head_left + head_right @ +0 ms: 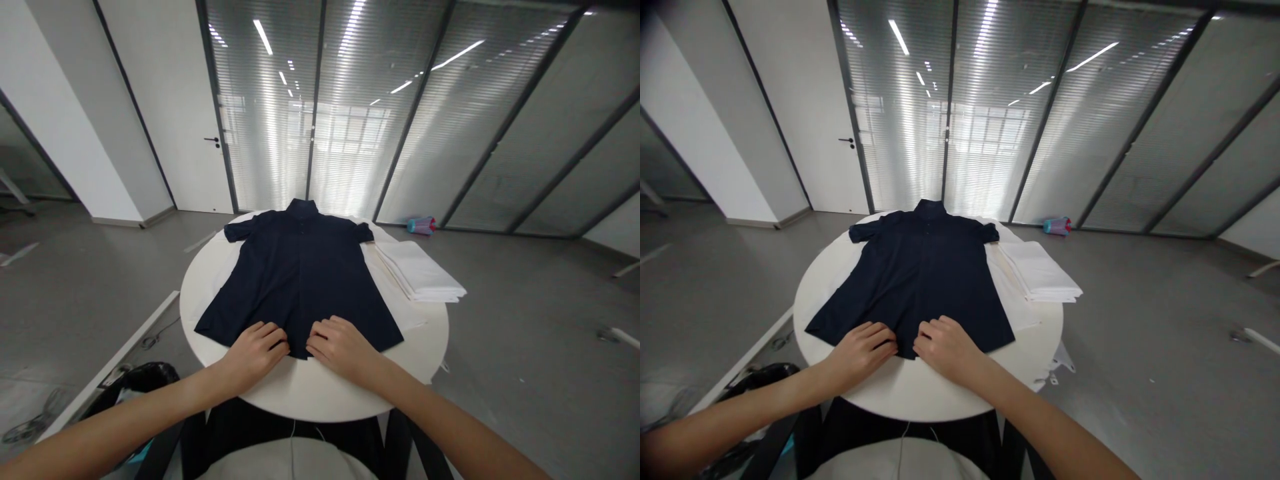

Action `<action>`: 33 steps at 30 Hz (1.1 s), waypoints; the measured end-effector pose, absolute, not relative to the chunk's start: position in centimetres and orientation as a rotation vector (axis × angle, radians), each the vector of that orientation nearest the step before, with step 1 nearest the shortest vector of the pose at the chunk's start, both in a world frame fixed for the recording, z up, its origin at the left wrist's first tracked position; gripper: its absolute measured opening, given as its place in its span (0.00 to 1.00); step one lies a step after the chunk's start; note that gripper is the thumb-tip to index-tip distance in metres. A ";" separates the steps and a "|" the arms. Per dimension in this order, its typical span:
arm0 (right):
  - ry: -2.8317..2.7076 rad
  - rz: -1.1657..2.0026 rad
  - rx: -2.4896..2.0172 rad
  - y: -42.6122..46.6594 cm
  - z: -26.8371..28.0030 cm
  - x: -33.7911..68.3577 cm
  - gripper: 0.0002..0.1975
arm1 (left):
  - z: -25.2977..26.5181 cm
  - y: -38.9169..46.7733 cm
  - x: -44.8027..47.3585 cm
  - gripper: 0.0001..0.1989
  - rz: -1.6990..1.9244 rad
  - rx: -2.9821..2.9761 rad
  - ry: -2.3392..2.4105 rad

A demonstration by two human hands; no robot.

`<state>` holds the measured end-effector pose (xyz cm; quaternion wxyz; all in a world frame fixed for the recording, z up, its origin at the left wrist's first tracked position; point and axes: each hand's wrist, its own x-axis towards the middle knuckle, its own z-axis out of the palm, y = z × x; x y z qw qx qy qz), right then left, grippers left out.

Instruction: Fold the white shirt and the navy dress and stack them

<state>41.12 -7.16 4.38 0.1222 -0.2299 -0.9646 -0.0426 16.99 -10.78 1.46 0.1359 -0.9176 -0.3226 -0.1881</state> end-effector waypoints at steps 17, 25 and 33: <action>-2.409 0.060 -1.448 -5.9 2.1 57.9 0.23 | 1.4 -11.2 -0.1 0.15 -0.835 -2.678 -1.787; -2.233 0.192 -1.448 -6.1 1.0 58.2 0.20 | 1.9 -11.2 0.7 0.19 -0.931 -2.639 -1.941; -1.697 0.785 -1.530 -5.8 2.1 57.2 0.22 | 1.3 -11.0 2.1 0.19 -1.271 -2.326 -1.974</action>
